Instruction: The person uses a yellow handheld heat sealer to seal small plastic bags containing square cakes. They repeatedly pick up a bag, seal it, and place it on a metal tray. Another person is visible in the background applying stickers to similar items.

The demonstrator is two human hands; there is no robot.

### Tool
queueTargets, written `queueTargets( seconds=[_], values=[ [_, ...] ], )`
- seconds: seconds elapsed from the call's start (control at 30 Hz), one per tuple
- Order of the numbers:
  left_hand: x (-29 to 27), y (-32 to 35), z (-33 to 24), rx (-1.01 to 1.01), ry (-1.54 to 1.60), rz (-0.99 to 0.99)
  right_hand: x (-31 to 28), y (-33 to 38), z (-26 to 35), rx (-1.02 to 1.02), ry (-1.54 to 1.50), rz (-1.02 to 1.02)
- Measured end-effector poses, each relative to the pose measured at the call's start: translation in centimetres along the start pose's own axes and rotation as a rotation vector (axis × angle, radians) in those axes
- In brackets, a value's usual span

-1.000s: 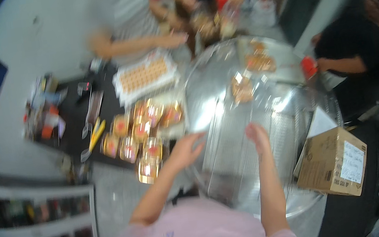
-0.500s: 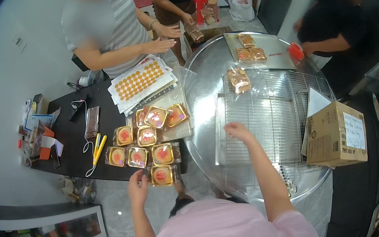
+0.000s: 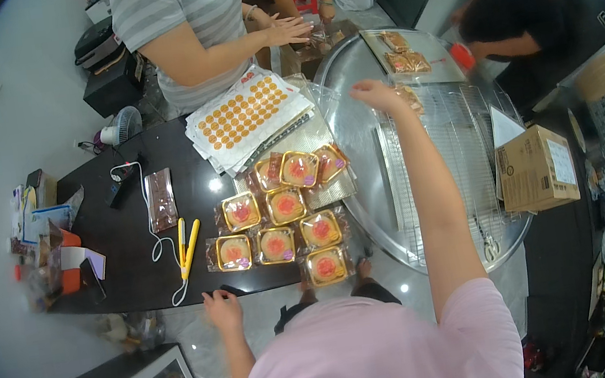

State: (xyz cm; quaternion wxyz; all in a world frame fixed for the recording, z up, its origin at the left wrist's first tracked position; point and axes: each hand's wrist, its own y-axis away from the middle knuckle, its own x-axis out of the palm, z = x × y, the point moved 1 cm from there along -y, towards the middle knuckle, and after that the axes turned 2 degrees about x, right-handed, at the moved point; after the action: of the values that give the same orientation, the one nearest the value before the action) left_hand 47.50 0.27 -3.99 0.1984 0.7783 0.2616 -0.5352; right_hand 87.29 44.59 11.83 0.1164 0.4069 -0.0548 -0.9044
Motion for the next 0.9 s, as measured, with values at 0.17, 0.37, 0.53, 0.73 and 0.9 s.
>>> queueTargets(
  seconds=[0.17, 0.37, 0.53, 0.73, 0.9],
  values=[
    [0.7, 0.2, -1.4, 0.121, -0.099, 0.095, 7.6, 1.8, -8.3, 0.364, 0.179, 0.231],
    [0.2, -0.4, -2.7, -0.028, -0.036, 0.246, 14.9, 8.3, -14.3, 0.346, 0.329, -0.019],
    [0.9, -0.4, -1.9, 0.072, -0.111, 0.241, 17.9, 12.3, -13.5, 0.323, 0.318, -0.078],
    [0.8, -1.3, -1.5, 0.084, -0.27, 0.433, 18.3, 12.3, -14.0, 0.308, 0.32, -0.091],
    [0.5, -1.5, -2.6, 0.008, -0.247, 0.452, 17.6, 12.1, -14.3, 0.304, 0.229, -0.023]
  ],
)
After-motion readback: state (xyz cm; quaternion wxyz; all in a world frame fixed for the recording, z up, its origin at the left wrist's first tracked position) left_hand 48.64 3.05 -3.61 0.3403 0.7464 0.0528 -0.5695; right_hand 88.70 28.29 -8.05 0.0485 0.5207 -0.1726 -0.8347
